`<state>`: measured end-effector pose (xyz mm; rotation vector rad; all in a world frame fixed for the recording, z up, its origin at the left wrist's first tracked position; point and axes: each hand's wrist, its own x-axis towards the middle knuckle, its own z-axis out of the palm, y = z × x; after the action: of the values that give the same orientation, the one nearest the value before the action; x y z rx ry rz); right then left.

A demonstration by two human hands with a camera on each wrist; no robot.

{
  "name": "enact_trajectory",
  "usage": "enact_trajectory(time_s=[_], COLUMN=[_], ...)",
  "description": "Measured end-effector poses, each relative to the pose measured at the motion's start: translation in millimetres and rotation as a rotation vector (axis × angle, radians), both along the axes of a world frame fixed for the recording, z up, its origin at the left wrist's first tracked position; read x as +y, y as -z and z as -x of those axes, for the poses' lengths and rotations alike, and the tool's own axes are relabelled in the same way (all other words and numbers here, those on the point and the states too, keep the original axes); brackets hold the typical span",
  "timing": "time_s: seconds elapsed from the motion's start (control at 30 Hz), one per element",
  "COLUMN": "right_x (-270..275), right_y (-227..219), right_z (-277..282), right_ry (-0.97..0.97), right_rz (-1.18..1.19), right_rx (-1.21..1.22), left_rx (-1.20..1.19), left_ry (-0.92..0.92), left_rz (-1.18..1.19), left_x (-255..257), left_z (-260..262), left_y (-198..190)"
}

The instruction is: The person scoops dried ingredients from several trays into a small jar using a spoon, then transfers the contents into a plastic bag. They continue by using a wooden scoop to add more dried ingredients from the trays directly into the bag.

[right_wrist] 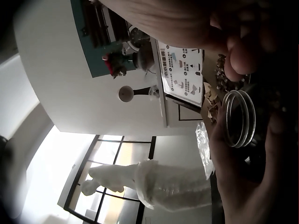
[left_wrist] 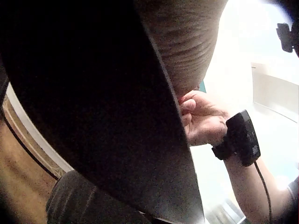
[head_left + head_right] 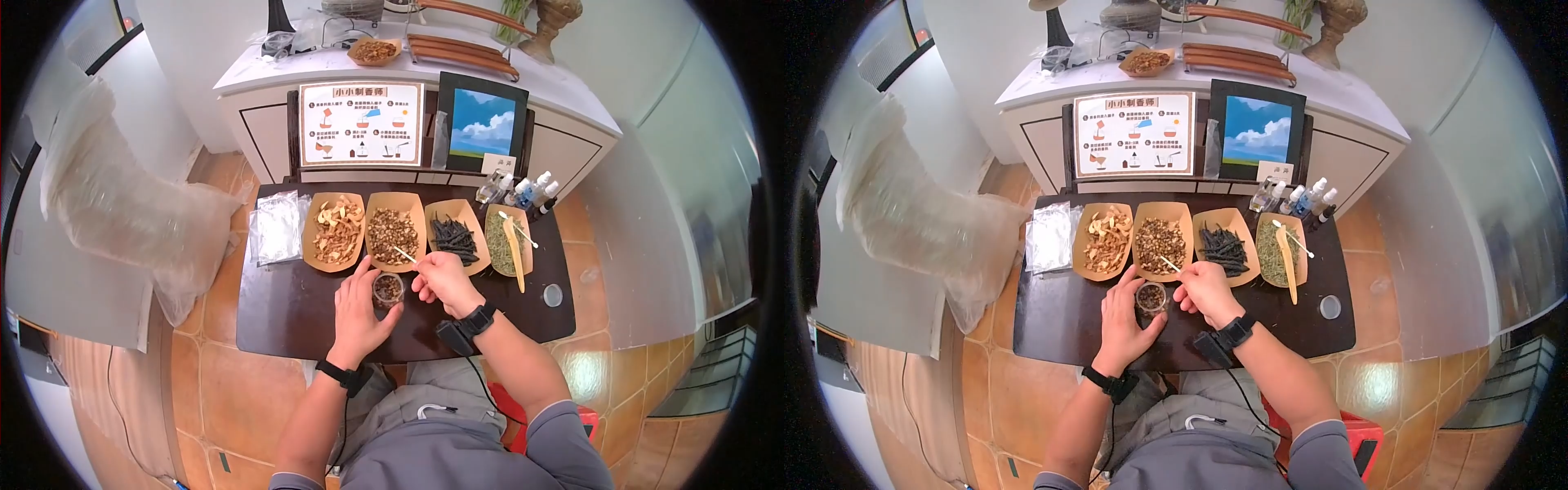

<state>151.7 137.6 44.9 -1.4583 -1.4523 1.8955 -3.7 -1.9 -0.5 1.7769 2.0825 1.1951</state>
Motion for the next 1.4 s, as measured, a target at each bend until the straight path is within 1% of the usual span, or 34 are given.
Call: enact_trajectory(time_s=[0.3, 0.53, 0.63, 0.77, 0.87, 0.93, 0.97, 1.0, 1.07, 1.1, 1.13, 1.2, 1.27, 1.33, 1.4], right_x=[-4, -7, -12, -23, -39, -50, -57, -62, -71, -73, -69, -58, -45, -32, -26], right_y=[2, 1, -7, -20, -41, -46, -39, -40, -50, -55, -56, -57, -48, -34, -27], right_z=[-10, -16, -20, -35, -46, -54, -57, -59, -61, -58, -56, -54, -50, -45, -39], right_ry=[0.062, 0.051, 0.061, 0.026, -0.017, -0.095, -0.114, -0.118, -0.265, -0.21, -0.21, -0.105, -0.084, -0.107, -0.104], right_rz=[0.008, -0.006, -0.027, -0.066, -0.114, -0.255, -0.373, -0.372, -1.072, -1.1, -1.101, -1.149, -1.119, -1.116, -1.071], right_rx=[0.064, 0.097, 0.126, 0.117, 0.082, 0.005, -0.045, -0.047, -0.36, -0.373, -0.373, -0.435, -0.464, -0.572, -0.577], left_rx=[0.018, -0.006, -0.009, 0.007, -0.009, -0.015, -0.017, -0.02, -0.023, -0.021, -0.018, -0.01, 0.0, -0.007, 0.004], left_ry=[-0.011, -0.043, -0.029, -0.039, -0.042, -0.036, -0.039, -0.038, -0.038, -0.033, -0.026, -0.029, -0.025, -0.021, -0.029], left_rz=[-0.009, -0.024, -0.026, -0.049, -0.027, -0.032, -0.032, -0.042, -0.052, -0.053, -0.053, -0.051, -0.052, -0.041, -0.048], left_x=[-1, 0, 0, 0, 0, 0, 0, 0, 0, 0, 0, -1, -1, -1, -1], left_z=[-1, -3, -2, -3, -2, -2, -2, -3, -2, -2, -2, -2, -2, -1, -2], left_y=[0, 2, 3, 0, 1, 1, 1, 1, 0, 0, 0, 1, 1, 1, 1])
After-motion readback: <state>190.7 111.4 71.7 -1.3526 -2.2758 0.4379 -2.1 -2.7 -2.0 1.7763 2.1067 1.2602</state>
